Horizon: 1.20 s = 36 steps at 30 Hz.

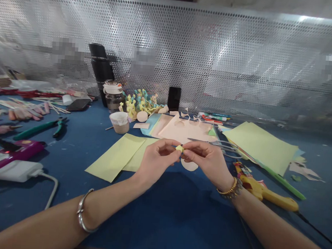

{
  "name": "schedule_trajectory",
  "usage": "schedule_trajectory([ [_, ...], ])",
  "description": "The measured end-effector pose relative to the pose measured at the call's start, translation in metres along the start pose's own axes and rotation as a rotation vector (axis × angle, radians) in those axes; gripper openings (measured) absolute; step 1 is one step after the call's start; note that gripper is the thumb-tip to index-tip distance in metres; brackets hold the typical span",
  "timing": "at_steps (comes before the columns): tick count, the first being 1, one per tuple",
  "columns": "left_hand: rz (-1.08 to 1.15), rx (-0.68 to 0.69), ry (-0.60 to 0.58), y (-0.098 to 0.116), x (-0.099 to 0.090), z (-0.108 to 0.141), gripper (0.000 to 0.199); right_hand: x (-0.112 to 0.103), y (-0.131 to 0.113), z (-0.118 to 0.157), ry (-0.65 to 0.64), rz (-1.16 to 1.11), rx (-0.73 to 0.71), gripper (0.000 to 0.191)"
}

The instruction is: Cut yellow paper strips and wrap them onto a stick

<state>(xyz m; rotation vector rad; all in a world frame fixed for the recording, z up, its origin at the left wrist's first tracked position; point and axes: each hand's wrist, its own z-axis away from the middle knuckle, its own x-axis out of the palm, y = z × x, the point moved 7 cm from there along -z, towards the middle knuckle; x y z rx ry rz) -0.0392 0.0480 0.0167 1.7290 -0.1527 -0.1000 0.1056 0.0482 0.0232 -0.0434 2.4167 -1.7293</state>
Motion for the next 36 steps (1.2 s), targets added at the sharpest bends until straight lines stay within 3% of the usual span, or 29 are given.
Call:
schedule_trajectory([
  [20, 0.169, -0.100, -0.060, -0.013, 0.004, -0.003, 0.020, 0.000, -0.007, 0.003, 0.021, 0.109, -0.130, 0.016],
  [28, 0.216, -0.097, -0.046, -0.012, 0.003, -0.004, 0.021, -0.001, -0.008, 0.002, 0.028, 0.055, -0.159, 0.019],
  [36, 0.203, -0.102, -0.063, -0.012, 0.004, -0.004, 0.023, -0.002, -0.010, 0.003, 0.047, 0.186, -0.204, 0.016],
])
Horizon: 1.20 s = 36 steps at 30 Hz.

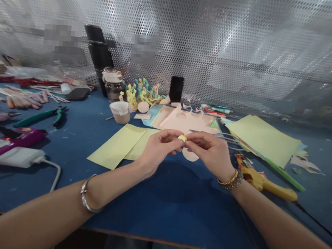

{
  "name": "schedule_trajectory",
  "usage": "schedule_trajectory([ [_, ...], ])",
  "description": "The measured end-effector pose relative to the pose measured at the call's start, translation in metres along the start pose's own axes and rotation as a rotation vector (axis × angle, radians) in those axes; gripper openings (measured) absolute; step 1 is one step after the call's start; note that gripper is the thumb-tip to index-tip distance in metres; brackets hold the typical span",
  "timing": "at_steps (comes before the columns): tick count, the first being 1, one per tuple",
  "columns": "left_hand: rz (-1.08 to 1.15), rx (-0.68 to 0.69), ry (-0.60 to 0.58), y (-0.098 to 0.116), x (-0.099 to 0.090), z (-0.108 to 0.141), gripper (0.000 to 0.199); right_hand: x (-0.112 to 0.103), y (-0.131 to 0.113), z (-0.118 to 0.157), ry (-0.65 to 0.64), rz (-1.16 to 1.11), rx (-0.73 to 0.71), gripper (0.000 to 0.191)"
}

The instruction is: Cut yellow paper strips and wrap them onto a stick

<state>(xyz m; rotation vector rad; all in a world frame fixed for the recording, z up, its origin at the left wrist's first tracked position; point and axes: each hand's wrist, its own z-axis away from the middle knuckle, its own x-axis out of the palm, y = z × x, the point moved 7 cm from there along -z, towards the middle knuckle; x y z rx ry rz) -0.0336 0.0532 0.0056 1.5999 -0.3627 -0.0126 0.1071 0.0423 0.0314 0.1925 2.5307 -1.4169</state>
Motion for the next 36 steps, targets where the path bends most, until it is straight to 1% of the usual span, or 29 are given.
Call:
schedule_trajectory([
  [5, -0.006, -0.020, 0.012, -0.001, 0.000, 0.000, 0.021, -0.004, -0.004, 0.002, 0.047, 0.022, -0.031, 0.019],
  [9, -0.014, -0.001, -0.002, -0.001, 0.000, 0.000, 0.021, -0.003, -0.006, 0.003, 0.031, 0.060, -0.029, 0.014],
  [14, -0.029, 0.039, 0.005, 0.001, -0.001, 0.000, 0.021, -0.003, -0.007, 0.003, 0.040, 0.048, -0.027, 0.014],
  [22, -0.099, 0.071, 0.018, 0.003, -0.001, 0.000, 0.023, -0.001, -0.005, 0.003, 0.041, -0.040, 0.068, 0.013],
  [27, -0.141, 0.109, 0.023, 0.005, -0.003, -0.002, 0.023, 0.000, 0.005, 0.002, 0.039, -0.110, 0.127, 0.015],
  [31, -0.205, 0.166, -0.005, 0.008, -0.001, -0.005, 0.022, 0.001, 0.019, -0.001, 0.053, -0.222, 0.194, 0.017],
  [36, -0.239, 0.173, 0.007, 0.004, 0.001, -0.022, 0.021, 0.002, 0.040, -0.007, 0.101, -0.380, 0.324, 0.020],
])
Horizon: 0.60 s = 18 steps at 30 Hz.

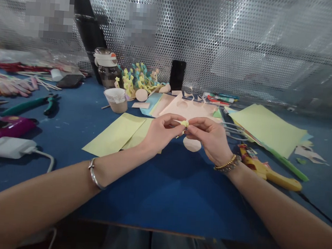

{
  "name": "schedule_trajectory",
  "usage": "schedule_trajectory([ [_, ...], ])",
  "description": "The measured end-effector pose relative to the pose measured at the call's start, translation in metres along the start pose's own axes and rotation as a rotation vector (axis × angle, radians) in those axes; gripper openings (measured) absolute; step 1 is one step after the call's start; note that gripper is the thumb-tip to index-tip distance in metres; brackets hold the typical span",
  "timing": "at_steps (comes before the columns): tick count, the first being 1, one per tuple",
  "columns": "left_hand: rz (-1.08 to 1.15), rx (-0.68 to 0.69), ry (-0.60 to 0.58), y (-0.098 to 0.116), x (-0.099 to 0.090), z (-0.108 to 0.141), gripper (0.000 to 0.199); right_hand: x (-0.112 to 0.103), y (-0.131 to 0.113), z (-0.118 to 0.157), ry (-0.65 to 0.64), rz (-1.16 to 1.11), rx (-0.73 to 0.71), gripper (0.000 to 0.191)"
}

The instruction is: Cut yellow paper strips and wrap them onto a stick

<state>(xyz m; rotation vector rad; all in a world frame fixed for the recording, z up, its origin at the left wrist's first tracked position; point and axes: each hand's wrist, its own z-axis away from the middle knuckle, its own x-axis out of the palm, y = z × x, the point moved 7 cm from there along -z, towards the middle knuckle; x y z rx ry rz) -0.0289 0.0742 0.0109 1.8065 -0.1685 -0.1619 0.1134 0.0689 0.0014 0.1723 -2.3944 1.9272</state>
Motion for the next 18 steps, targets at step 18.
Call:
schedule_trajectory([
  [18, -0.025, 0.017, -0.066, -0.016, -0.003, -0.020, 0.026, -0.003, 0.021, -0.013, 0.003, -0.083, 0.105, 0.024],
])
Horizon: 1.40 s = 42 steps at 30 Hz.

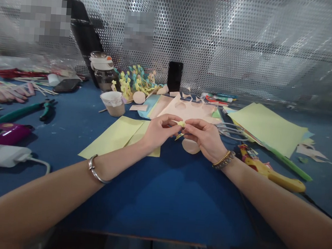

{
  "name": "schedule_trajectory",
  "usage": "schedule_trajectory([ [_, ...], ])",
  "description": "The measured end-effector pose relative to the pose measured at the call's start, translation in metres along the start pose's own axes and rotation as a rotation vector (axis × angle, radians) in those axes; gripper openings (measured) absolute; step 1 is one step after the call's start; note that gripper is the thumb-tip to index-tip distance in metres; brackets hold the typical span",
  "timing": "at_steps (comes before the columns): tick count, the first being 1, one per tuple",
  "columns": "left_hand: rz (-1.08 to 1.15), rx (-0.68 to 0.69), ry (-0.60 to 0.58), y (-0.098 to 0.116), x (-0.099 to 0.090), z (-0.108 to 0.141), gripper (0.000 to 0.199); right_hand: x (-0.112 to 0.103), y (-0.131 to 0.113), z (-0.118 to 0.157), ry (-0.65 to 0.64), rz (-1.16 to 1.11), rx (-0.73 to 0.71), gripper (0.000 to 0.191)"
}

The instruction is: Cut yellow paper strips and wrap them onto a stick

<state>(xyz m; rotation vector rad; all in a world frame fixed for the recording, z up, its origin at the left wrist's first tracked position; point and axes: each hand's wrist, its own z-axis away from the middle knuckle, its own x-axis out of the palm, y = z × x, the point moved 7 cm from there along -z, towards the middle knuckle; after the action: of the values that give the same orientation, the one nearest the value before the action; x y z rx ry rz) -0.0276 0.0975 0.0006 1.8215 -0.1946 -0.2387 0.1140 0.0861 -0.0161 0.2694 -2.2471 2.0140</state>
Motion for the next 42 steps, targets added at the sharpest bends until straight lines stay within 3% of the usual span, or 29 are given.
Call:
schedule_trajectory([
  [25, -0.048, 0.059, 0.002, 0.007, 0.002, 0.005, 0.022, 0.000, 0.000, 0.003, -0.023, -0.016, -0.025, 0.021],
  [42, -0.175, 0.170, 0.038, 0.012, 0.001, 0.006, 0.019, -0.001, -0.001, 0.002, -0.001, 0.032, -0.038, 0.020],
])
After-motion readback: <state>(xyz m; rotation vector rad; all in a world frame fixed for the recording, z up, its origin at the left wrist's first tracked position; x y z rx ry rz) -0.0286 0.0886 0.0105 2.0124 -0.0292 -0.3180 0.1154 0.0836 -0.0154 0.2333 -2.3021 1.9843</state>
